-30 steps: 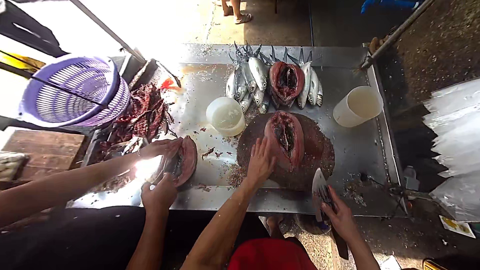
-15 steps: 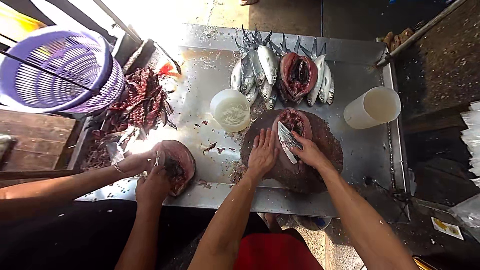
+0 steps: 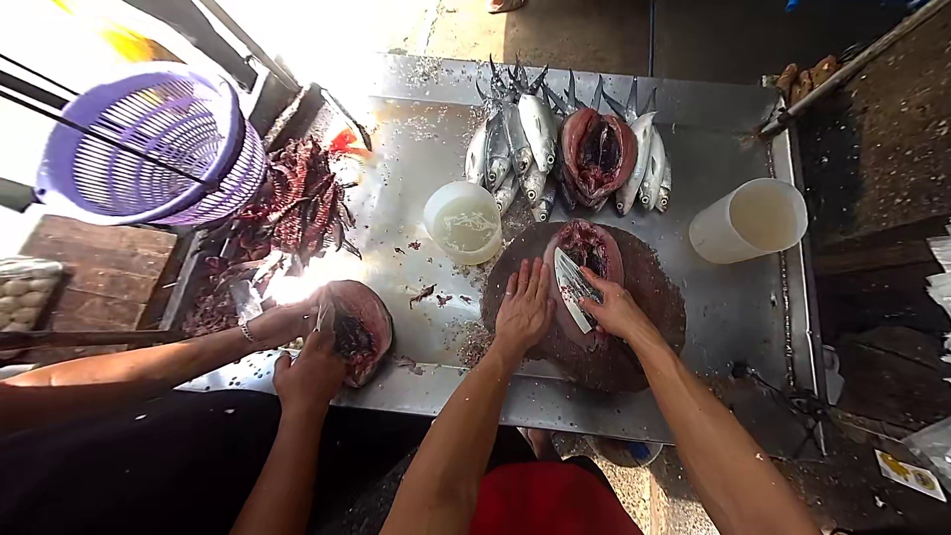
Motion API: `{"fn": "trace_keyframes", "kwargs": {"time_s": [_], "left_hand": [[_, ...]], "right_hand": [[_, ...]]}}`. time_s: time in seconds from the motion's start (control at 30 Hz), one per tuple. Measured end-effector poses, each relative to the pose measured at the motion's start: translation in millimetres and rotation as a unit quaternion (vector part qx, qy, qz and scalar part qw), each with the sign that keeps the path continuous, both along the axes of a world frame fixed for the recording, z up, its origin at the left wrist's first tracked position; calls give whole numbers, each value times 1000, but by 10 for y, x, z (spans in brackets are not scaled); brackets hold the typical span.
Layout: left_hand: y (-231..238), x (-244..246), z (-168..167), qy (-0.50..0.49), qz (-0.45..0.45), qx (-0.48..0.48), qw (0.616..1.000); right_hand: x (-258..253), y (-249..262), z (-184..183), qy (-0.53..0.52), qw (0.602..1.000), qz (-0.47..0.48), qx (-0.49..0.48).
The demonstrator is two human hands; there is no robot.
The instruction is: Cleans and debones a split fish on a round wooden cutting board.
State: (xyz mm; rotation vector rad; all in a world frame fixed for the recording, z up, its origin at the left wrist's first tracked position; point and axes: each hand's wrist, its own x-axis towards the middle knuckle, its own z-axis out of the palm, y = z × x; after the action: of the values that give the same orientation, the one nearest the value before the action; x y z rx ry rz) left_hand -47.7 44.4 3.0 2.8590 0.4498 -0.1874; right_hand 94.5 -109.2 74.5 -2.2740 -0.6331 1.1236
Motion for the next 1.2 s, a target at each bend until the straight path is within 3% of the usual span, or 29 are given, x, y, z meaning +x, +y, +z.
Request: {"fn": "trace_keyframes", "kwargs": {"time_s": [0.47, 0.8, 1.2], "left_hand": [[-3, 5, 27, 12, 2, -5, 1000], [7, 12, 19, 4, -1, -2, 1000], [10, 2, -12, 10, -3, -1, 1000]], "right_hand": [[-17, 227, 3, -15, 999, -31, -3], [-30, 359, 139, -55, 996, -14, -65], [-40, 249, 237, -70, 988, 94, -103]]}}
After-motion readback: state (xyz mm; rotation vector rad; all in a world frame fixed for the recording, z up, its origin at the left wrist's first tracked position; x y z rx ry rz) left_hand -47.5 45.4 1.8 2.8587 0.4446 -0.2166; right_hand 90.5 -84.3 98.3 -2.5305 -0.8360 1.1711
